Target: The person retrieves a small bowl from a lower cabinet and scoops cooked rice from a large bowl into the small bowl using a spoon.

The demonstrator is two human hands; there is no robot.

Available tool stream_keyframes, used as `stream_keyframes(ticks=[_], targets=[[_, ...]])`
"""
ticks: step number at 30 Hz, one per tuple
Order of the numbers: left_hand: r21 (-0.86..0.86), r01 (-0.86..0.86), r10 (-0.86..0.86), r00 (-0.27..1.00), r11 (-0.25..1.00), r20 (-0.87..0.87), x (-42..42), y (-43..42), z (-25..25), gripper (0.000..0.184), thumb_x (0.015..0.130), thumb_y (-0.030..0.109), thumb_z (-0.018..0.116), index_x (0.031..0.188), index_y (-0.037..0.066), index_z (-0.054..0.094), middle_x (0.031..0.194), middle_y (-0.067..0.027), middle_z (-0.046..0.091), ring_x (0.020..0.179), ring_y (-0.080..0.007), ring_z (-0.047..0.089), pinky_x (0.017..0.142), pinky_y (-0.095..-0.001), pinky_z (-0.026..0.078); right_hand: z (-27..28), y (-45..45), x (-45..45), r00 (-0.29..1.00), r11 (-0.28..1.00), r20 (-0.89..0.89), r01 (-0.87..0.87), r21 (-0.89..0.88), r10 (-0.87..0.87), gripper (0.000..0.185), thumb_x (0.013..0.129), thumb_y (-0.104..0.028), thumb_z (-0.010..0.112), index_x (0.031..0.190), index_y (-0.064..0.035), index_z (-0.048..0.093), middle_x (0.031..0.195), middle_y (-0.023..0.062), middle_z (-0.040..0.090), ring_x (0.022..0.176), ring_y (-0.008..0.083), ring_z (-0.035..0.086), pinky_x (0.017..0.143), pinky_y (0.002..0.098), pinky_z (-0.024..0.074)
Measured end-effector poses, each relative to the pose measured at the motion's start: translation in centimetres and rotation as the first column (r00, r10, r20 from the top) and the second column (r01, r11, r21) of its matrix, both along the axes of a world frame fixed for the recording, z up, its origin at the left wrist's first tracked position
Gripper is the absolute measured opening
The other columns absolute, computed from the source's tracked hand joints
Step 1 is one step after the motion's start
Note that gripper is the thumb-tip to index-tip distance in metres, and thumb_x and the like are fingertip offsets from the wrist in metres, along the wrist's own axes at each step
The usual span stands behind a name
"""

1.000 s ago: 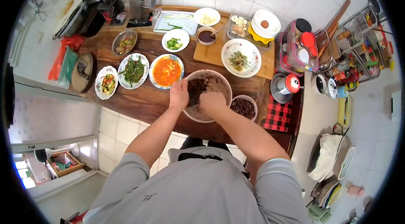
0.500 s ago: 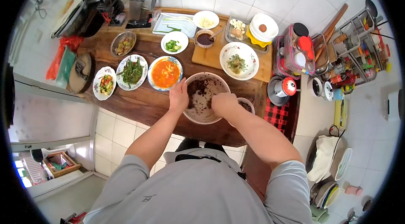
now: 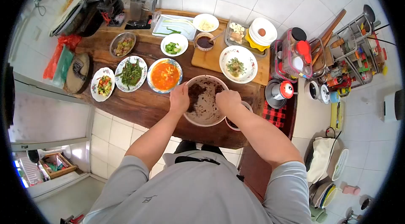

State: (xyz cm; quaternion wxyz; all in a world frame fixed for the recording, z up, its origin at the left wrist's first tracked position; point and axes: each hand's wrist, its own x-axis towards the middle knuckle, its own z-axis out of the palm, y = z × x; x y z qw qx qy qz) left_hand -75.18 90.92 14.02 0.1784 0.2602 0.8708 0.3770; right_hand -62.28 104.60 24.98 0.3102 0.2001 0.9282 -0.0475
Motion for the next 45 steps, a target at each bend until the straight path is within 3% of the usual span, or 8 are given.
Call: stream_keyframes(ticks=[6,9,16,19,23,32,35,45], targets=[[-0.052,0.01,-0.01,1.0,0.999,-0.01,-0.4,-0.2,0.4,0.033,0.098,0.03,0.041,0.119,0.014,0.062,0.114,-0.0104,0.061,0.107,-0.0337,0.052,0.095,-0.0444,0.04,-5.9,-2.8,-2.5,0.934,0.985,-0.321,-0.119,0.129,0.155,0.027,0.086,-0.014,0.054,0.109,-0.0029,0.062,0.076,0.0105,0.067,0.073,0.0257,0.068,0.061,0.0388,0.0548],[-0.091,0.021,-0.021,1.0,0.996,0.001,-0.6,0.0,1.0,0.034,0.098,0.031,0.04,0.121,0.015,0.06,0.116,-0.0096,0.06,0.109,-0.0332,0.051,0.096,-0.0443,0.039,-4.0,-3.3,-2.1,0.922,0.986,-0.353,-0.166,0.019,0.162,0.024,0.086,-0.01,0.052,0.106,0.0009,0.059,0.084,0.0169,0.069,0.077,0.0295,0.069,0.061,0.0398,0.0554],[0.021,-0.019,0.02,0.998,1.0,-0.055,0.4,-0.2,0.4,0.035,0.098,0.03,0.04,0.123,0.014,0.059,0.12,-0.0109,0.059,0.112,-0.0338,0.051,0.097,-0.0445,0.038,-0.2,1.1,0.6,0.992,0.994,-0.051,0.112,-0.01,-0.112,0.027,0.088,-0.015,0.051,0.108,0.002,0.054,0.085,0.0201,0.069,0.08,0.0321,0.07,0.069,0.0421,0.0563],[-0.027,0.011,-0.011,1.0,1.0,0.027,0.1,-0.3,1.3,0.035,0.098,0.03,0.04,0.125,0.015,0.058,0.121,-0.0088,0.06,0.111,-0.0328,0.051,0.097,-0.0437,0.038,-1.9,0.2,-0.8,0.936,0.974,-0.285,0.225,0.031,-0.207,0.018,0.086,-0.01,0.05,0.101,-0.001,0.053,0.082,0.0186,0.068,0.079,0.0339,0.069,0.064,0.0421,0.0561],[-0.016,0.003,-0.002,0.997,1.0,0.073,-0.1,-0.5,0.9,0.035,0.098,0.028,0.041,0.124,0.013,0.058,0.119,-0.0089,0.061,0.11,-0.0332,0.052,0.097,-0.0441,0.038,-5.7,-2.6,-1.5,0.901,1.0,-0.434,-0.001,-0.006,-0.002,0.014,0.088,-0.011,0.047,0.098,-0.0021,0.05,0.079,0.0173,0.068,0.074,0.0354,0.068,0.062,0.0454,0.0548],[0.049,-0.008,0.006,1.0,0.999,0.028,0.4,-0.8,0.8,0.037,0.099,0.028,0.039,0.128,0.012,0.056,0.124,-0.0093,0.058,0.115,-0.0331,0.048,0.1,-0.0426,0.035,-0.7,1.1,-1.3,0.998,1.0,-0.063,-0.027,0.015,0.028,0.016,0.082,-0.01,0.055,0.084,-0.0069,0.07,0.088,0.0131,0.07,0.084,0.0256,0.069,0.071,0.0384,0.0546],[0.087,0.017,-0.025,0.996,0.996,0.088,-0.1,-0.8,-0.5,0.038,0.1,0.028,0.038,0.13,0.012,0.054,0.127,-0.0095,0.056,0.118,-0.0325,0.045,0.102,-0.0414,0.034,-1.9,-0.3,-1.7,0.984,0.998,-0.179,0.002,-0.065,-0.014,0.013,0.08,-0.011,0.059,0.082,-0.0069,0.07,0.089,0.0135,0.07,0.084,0.0267,0.069,0.071,0.0392,0.0543],[0.273,-0.095,0.025,0.968,0.957,0.25,-0.1,-1.0,-2.5,0.038,0.099,0.023,0.036,0.127,0.004,0.055,0.126,-0.017,0.055,0.119,-0.0333,0.044,0.104,-0.0391,0.033,-2.3,-0.8,0.1,0.997,0.963,-0.013,0.072,-0.258,-0.078,0.018,0.076,-0.009,0.061,0.09,-0.005,0.07,0.093,0.0155,0.07,0.089,0.0306,0.067,0.075,0.0411,0.054]])
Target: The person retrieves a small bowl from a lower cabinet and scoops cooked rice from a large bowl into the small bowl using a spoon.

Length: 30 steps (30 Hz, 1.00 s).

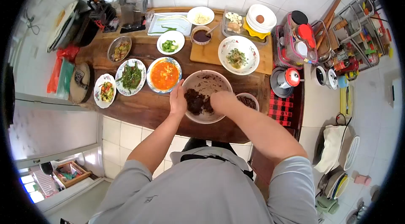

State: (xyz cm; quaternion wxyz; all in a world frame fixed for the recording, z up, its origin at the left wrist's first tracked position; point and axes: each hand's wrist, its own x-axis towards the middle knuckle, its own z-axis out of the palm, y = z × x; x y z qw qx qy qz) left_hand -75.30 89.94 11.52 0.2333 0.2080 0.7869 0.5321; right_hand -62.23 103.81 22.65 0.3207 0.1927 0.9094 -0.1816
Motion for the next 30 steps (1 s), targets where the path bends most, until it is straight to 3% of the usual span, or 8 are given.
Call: stream_keyframes(ticks=[4,5,8,11,17,23,29,30], targets=[[0.042,0.009,-0.008,1.0,0.999,-0.028,0.1,-0.2,0.3,0.037,0.1,0.022,0.036,0.125,0.002,0.056,0.124,-0.0174,0.056,0.118,-0.0323,0.046,0.103,-0.0379,0.033,-2.2,-2.9,-0.3,0.989,0.984,-0.042,0.137,-0.109,-0.143,0.019,0.077,-0.012,0.061,0.09,-0.0015,0.07,0.093,0.0176,0.069,0.09,0.0327,0.067,0.077,0.0425,0.0538],[0.044,0.014,-0.013,1.0,0.999,-0.025,0.1,-0.3,0.2,0.037,0.1,0.021,0.036,0.124,0.002,0.056,0.123,-0.0177,0.057,0.118,-0.032,0.047,0.103,-0.0377,0.033,-2.5,-3.3,-0.2,0.967,0.97,-0.109,0.216,-0.116,-0.228,0.017,0.072,-0.01,0.063,0.085,-0.0006,0.07,0.087,0.0193,0.068,0.085,0.0333,0.067,0.074,0.0414,0.0542],[0.038,0.028,-0.025,0.997,0.999,-0.073,0.1,-0.4,0.3,0.037,0.099,0.021,0.037,0.123,0.0,0.056,0.121,-0.019,0.058,0.115,-0.0324,0.049,0.102,-0.0377,0.035,-3.2,-3.3,-0.8,0.965,0.968,-0.135,0.203,-0.15,-0.224,0.019,0.071,-0.01,0.064,0.086,0.0011,0.069,0.088,0.022,0.067,0.085,0.0344,0.067,0.074,0.0417,0.0539],[0.087,0.031,-0.031,1.0,0.996,-0.001,0.3,-0.3,1.7,0.036,0.099,0.02,0.038,0.122,-0.001,0.056,0.119,-0.0197,0.059,0.113,-0.0329,0.051,0.1,-0.038,0.036,-5.3,-2.9,-1.9,0.924,0.923,-0.114,0.342,-0.176,-0.364,0.022,0.072,-0.013,0.066,0.087,0.0027,0.068,0.09,0.0241,0.067,0.085,0.0366,0.066,0.074,0.0419,0.0537],[0.001,0.031,-0.031,0.996,1.0,-0.085,0.2,-0.1,2.2,0.036,0.098,0.018,0.037,0.121,-0.001,0.057,0.117,-0.0199,0.06,0.112,-0.0342,0.052,0.099,-0.0395,0.037,-4.9,-1.4,-2.8,0.823,0.812,-0.094,0.522,-0.263,-0.56,0.025,0.077,-0.015,0.065,0.09,0.0056,0.067,0.094,0.0259,0.065,0.092,0.0378,0.064,0.081,0.0445,0.0509],[-0.025,0.071,-0.073,0.992,0.997,-0.099,-0.1,-0.2,1.9,0.034,0.097,0.017,0.039,0.123,0.001,0.055,0.12,-0.0201,0.058,0.115,-0.0357,0.049,0.101,-0.0404,0.035,-6.2,-1.4,-1.6,0.775,0.821,-0.277,0.507,-0.264,-0.568,0.026,0.081,-0.02,0.062,0.095,0.0016,0.066,0.095,0.0246,0.065,0.094,0.039,0.063,0.083,0.0461,0.0494],[-0.132,0.137,-0.185,0.86,0.982,-0.476,0.6,-0.2,3.5,0.037,0.093,0.012,0.048,0.129,0.005,0.05,0.137,-0.0172,0.044,0.124,-0.0357,0.04,0.104,-0.0445,0.03,-5.1,-1.5,-0.7,0.792,0.861,-0.341,0.44,-0.256,-0.506,0.026,0.083,-0.023,0.06,0.097,-0.0016,0.065,0.094,0.022,0.066,0.091,0.0392,0.063,0.081,0.0478,0.0492],[-0.151,0.141,-0.197,0.857,0.978,-0.476,0.6,-0.1,3.7,0.038,0.092,0.012,0.049,0.129,0.005,0.05,0.138,-0.0167,0.042,0.125,-0.0355,0.039,0.104,-0.0451,0.03,-4.9,-1.5,-0.6,0.791,0.868,-0.359,0.431,-0.246,-0.495,0.026,0.083,-0.023,0.06,0.097,-0.0021,0.065,0.094,0.0218,0.066,0.091,0.0392,0.063,0.081,0.0477,0.0492]])
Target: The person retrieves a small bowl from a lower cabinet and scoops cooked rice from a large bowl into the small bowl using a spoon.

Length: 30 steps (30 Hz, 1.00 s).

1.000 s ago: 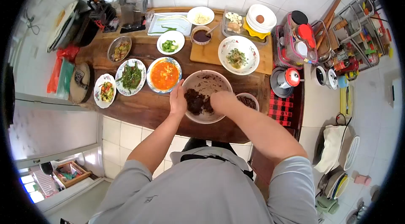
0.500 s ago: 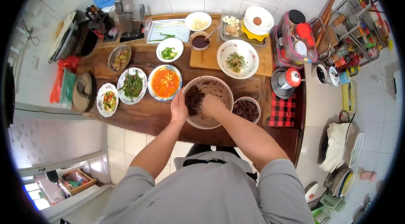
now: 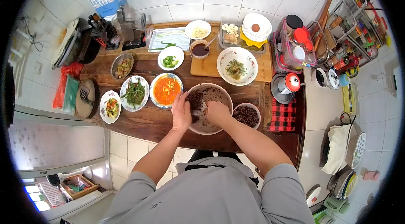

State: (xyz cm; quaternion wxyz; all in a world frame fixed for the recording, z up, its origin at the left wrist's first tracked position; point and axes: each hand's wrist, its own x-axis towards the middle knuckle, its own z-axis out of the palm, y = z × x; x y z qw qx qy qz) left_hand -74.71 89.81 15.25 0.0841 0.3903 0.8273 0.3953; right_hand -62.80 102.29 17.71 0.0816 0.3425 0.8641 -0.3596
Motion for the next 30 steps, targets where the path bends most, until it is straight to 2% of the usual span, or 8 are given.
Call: stream_keyframes(ticks=[5,11,15,19,22,23,27,30], targets=[[-0.055,0.06,-0.063,0.996,0.997,-0.055,0.2,0.2,1.0,0.04,0.089,0.011,0.054,0.128,0.006,0.051,0.143,-0.0153,0.035,0.129,-0.0346,0.035,0.104,-0.0464,0.029,1.9,0.3,0.9,0.999,1.0,-0.046,-0.028,0.013,0.029,0.027,0.084,-0.024,0.058,0.101,-0.0037,0.065,0.097,0.021,0.066,0.092,0.0388,0.062,0.08,0.0465,0.049],[-0.055,0.198,-0.205,0.946,0.979,-0.25,1.7,0.6,4.3,0.041,0.086,0.011,0.057,0.126,0.003,0.052,0.137,-0.0144,0.045,0.129,-0.0342,0.037,0.104,-0.0465,0.029,3.9,1.0,3.5,0.993,0.999,-0.121,-0.008,-0.033,0.004,0.034,0.084,-0.024,0.059,0.111,-0.0039,0.064,0.1,0.022,0.065,0.095,0.0381,0.061,0.083,0.044,0.0485],[0.043,0.316,-0.303,0.933,0.948,-0.193,5.1,2.9,6.4,0.042,0.083,0.01,0.06,0.123,0.0,0.052,0.13,-0.0158,0.051,0.124,-0.0352,0.043,0.104,-0.0436,0.032,4.3,2.6,8.4,0.975,1.0,-0.224,0.016,0.024,-0.01,0.027,0.085,-0.025,0.057,0.103,-0.0066,0.065,0.096,0.0207,0.065,0.093,0.0376,0.062,0.08,0.0469,0.049],[0.166,0.448,-0.449,0.893,0.879,-0.033,10.0,6.4,7.0,0.041,0.084,0.008,0.06,0.122,-0.002,0.051,0.126,-0.021,0.051,0.119,-0.0384,0.046,0.099,-0.0437,0.038,7.1,5.2,14.4,0.989,0.996,-0.144,0.045,0.079,-0.033,0.027,0.086,-0.024,0.056,0.11,-0.0138,0.063,0.095,0.0178,0.066,0.091,0.0372,0.062,0.077,0.0468,0.0498],[0.164,0.493,-0.509,0.857,0.854,0.077,14.1,7.9,6.1,0.041,0.085,0.009,0.059,0.123,-0.002,0.05,0.127,-0.0214,0.05,0.117,-0.0381,0.047,0.1,-0.0427,0.038,8.0,6.1,18.7,0.997,0.988,-0.023,0.073,0.135,-0.071,0.027,0.086,-0.022,0.055,0.11,-0.0104,0.061,0.093,0.0195,0.066,0.091,0.0371,0.062,0.076,0.0469,0.0501],[0.119,0.501,-0.512,0.853,0.858,0.103,15.1,8.3,5.4,0.039,0.085,0.008,0.057,0.122,-0.003,0.049,0.127,-0.0219,0.049,0.117,-0.0385,0.047,0.101,-0.0422,0.038,7.2,6.5,19.7,0.993,0.985,0.114,-0.006,0.173,-0.014,0.029,0.085,-0.018,0.054,0.113,-0.0095,0.058,0.094,0.0198,0.065,0.089,0.0355,0.064,0.073,0.0455,0.0512],[0.028,0.459,-0.438,0.826,0.888,0.354,17.7,8.8,-0.9,0.036,0.085,0.005,0.054,0.119,-0.004,0.049,0.124,-0.0245,0.049,0.118,-0.0399,0.046,0.102,-0.0423,0.037,-0.6,5.5,22.1,0.963,0.926,0.267,-0.065,0.372,-0.039,0.045,0.086,-0.013,0.052,0.13,-0.0183,0.05,0.09,0.0096,0.059,0.08,0.0298,0.063,0.069,0.0408,0.0518],[-0.061,0.465,-0.436,0.862,0.883,0.258,17.8,7.5,-2.7,0.038,0.085,0.004,0.055,0.122,-0.004,0.049,0.125,-0.0244,0.049,0.116,-0.0401,0.048,0.101,-0.0404,0.039,-3.5,3.0,22.6,0.995,0.893,0.059,0.047,0.448,-0.082,0.048,0.082,-0.01,0.054,0.13,-0.016,0.048,0.097,0.0114,0.055,0.084,0.0326,0.06,0.068,0.0406,0.0526]])
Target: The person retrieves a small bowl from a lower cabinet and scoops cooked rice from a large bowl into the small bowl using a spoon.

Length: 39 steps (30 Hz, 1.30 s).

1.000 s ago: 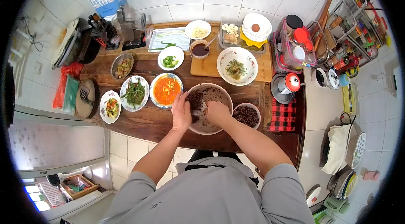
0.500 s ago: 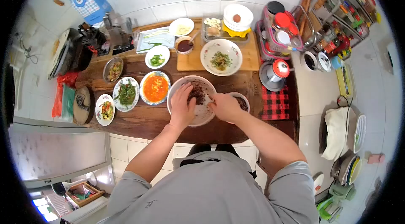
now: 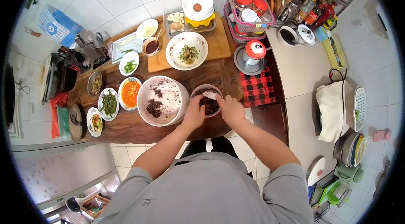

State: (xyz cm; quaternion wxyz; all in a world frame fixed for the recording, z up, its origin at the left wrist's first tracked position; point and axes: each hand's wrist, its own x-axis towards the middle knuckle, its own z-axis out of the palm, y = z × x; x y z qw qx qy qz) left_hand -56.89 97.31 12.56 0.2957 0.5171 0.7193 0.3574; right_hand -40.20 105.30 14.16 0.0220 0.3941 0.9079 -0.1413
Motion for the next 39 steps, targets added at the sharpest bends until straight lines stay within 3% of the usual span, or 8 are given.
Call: stream_keyframes(ticks=[6,12,18,25,28,31,34,39], targets=[[-0.024,0.12,-0.122,0.95,0.992,-0.286,0.5,-2.2,0.6,0.05,0.08,0.001,0.055,0.128,-0.01,0.043,0.133,-0.024,0.042,0.117,-0.0411,0.043,0.102,-0.0442,0.036,-2.3,-2.5,0.7,0.971,0.987,-0.227,0.036,-0.156,-0.071,0.059,0.082,-0.005,0.051,0.139,-0.0189,0.041,0.103,0.0148,0.046,0.089,0.0341,0.055,0.074,0.0424,0.0506],[-0.101,0.152,-0.179,0.905,0.983,-0.385,0.9,-2.4,-0.4,0.05,0.079,0.004,0.057,0.126,-0.01,0.046,0.133,-0.0229,0.042,0.114,-0.039,0.043,0.101,-0.0425,0.036,-3.0,-2.2,0.3,0.971,0.943,-0.198,0.065,-0.327,-0.135,0.055,0.084,-0.002,0.049,0.137,-0.0169,0.045,0.102,0.0162,0.046,0.093,0.0348,0.054,0.078,0.0417,0.048],[0.04,0.114,-0.097,0.953,0.993,-0.289,0.9,-2.4,0.8,0.031,0.079,-0.002,0.057,0.11,-0.006,0.056,0.113,-0.0216,0.054,0.106,-0.0398,0.049,0.094,-0.0436,0.041,-2.1,-2.2,0.9,0.899,0.885,-0.35,0.083,-0.459,-0.265,0.046,0.09,-0.006,0.048,0.134,-0.018,0.05,0.1,0.0181,0.045,0.086,0.0377,0.056,0.077,0.0425,0.0473],[-0.032,0.178,-0.179,0.931,0.984,-0.317,0.4,-3.5,-2.1,0.018,0.08,0.002,0.056,0.098,0.001,0.059,0.099,-0.0162,0.054,0.097,-0.0353,0.054,0.085,-0.0391,0.047,-3.8,-2.7,0.5,0.89,0.883,-0.383,0.044,-0.467,-0.246,0.041,0.09,-0.009,0.05,0.131,-0.0142,0.053,0.098,0.0198,0.046,0.086,0.0383,0.055,0.078,0.0428,0.0469],[-0.028,0.172,-0.171,0.929,0.985,-0.327,0.8,-3.2,-1.3,0.013,0.081,0.004,0.057,0.093,0.002,0.061,0.097,-0.0148,0.055,0.095,-0.034,0.056,0.082,-0.0401,0.048,-2.1,-1.9,0.7,0.862,0.866,-0.402,0.081,-0.494,-0.309,0.042,0.09,-0.01,0.052,0.132,-0.0114,0.052,0.09,0.017,0.053,0.076,0.0305,0.059,0.07,0.0389,0.0494],[-0.054,0.185,-0.193,0.925,0.981,-0.327,0.8,-3.5,-0.1,0.008,0.082,0.007,0.058,0.087,0.004,0.063,0.094,-0.0133,0.056,0.093,-0.0331,0.057,0.079,-0.0412,0.049,1.3,-1.3,0.4,0.723,0.394,-0.159,0.168,-0.904,-0.672,0.033,0.089,-0.009,0.053,0.121,-0.0035,0.058,0.077,0.0115,0.058,0.063,0.02,0.061,0.057,0.0331,0.0506],[-0.052,0.136,-0.145,0.946,0.989,-0.289,1.0,-3.2,0.9,0.007,0.083,0.01,0.06,0.085,0.006,0.065,0.089,-0.0132,0.058,0.087,-0.0332,0.059,0.075,-0.0423,0.05,-0.4,-1.0,1.2,0.67,0.267,-0.105,0.143,-0.953,-0.735,0.025,0.088,-0.01,0.053,0.109,0.0007,0.061,0.081,0.0062,0.062,0.056,0.0113,0.059,0.046,0.025,0.0488],[-0.135,0.075,-0.104,0.969,0.988,-0.223,0.7,-1.7,2.1,0.007,0.08,0.007,0.063,0.085,0.003,0.066,0.083,-0.0155,0.061,0.078,-0.0356,0.06,0.071,-0.0421,0.05,-0.6,-1.1,1.7,0.614,0.206,-0.064,0.163,-0.965,-0.787,0.019,0.086,-0.009,0.053,0.099,0.003,0.062,0.081,0.007,0.062,0.058,0.0124,0.06,0.048,0.0257,0.0495]])
